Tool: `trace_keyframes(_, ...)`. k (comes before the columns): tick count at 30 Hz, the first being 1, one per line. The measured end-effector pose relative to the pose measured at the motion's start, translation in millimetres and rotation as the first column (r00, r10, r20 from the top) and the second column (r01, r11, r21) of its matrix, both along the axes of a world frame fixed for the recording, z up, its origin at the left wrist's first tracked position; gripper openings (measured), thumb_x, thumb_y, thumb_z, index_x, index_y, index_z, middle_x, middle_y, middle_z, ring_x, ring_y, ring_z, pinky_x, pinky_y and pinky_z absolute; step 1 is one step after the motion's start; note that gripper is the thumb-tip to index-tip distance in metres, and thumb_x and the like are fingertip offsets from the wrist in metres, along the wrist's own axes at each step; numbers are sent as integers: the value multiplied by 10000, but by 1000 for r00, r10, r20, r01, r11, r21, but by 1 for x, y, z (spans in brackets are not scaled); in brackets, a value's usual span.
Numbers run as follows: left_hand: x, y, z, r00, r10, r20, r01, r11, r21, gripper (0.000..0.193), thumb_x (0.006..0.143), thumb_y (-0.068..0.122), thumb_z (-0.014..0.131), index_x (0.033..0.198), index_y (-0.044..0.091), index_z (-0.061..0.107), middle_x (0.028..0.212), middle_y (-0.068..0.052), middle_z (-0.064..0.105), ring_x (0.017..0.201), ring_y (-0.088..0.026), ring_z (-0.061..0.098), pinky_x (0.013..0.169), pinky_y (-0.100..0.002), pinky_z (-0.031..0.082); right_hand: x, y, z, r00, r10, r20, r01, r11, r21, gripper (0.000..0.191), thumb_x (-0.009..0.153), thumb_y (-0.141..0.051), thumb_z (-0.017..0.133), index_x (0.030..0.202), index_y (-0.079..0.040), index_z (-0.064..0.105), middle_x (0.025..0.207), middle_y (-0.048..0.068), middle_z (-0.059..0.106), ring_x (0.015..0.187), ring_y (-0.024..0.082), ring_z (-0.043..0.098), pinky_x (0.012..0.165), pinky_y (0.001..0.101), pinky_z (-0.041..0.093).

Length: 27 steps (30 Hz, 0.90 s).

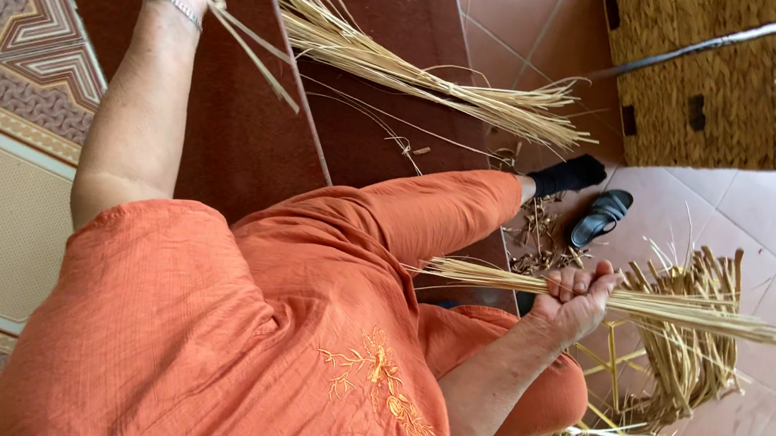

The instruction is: The person weaves a basket by hand, interlacing dried plant fibers through a metal frame. They repeatedly pull and tighten the fibers to form a tight weave pattern.

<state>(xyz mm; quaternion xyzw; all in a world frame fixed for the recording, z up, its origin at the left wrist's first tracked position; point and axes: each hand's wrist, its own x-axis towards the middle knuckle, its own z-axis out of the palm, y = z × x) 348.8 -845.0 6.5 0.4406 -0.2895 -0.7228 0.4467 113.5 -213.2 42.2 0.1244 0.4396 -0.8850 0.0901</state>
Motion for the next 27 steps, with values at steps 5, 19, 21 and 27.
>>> trace_keyframes(5, -3, 31, -11, 980, -139, 144, 126, 988, 92, 820, 915, 700, 435, 1410, 48, 471, 722, -14, 546, 443, -55, 367, 347, -255, 265, -5, 3, -10, 998, -54, -18, 55, 997, 44, 181, 1129, -271, 587, 1178, -97, 598, 644, -23, 443, 474, 69, 329, 414, 239, 262)
trace_keyframes(19, -105, 184, 38, 476, -864, -164, 856, 498, -138, 135, 1069, 107, 611, 1168, 50, 683, 763, 5, 642, 517, -38, 473, 425, -190, 367, 40, -29, 45, 992, -124, -36, 129, 964, 233, 223, 1055, -256, 589, 1182, -73, 605, 688, -4, 514, 507, 98, 433, 450, 274, 373)
trace_keyframes(21, -107, 210, 49, 387, -920, -62, 907, 392, -154, 168, 1043, 86, 623, 1188, 41, 695, 754, -5, 671, 499, -40, 474, 412, -198, 369, 48, -34, 52, 994, -80, -69, 93, 969, 230, 218, 1048, -235, 614, 1183, -64, 620, 683, -15, 505, 499, 86, 416, 440, 267, 352)
trace_keyframes(27, -111, 296, 76, 137, -984, -111, 974, 154, -164, 243, 1006, 88, 681, 1241, 26, 681, 741, -4, 665, 529, -11, 500, 432, -177, 360, 72, -44, 60, 987, 36, -158, -5, 982, 190, 210, 1027, -170, 689, 1187, -37, 663, 670, -47, 479, 476, 52, 368, 408, 245, 290)
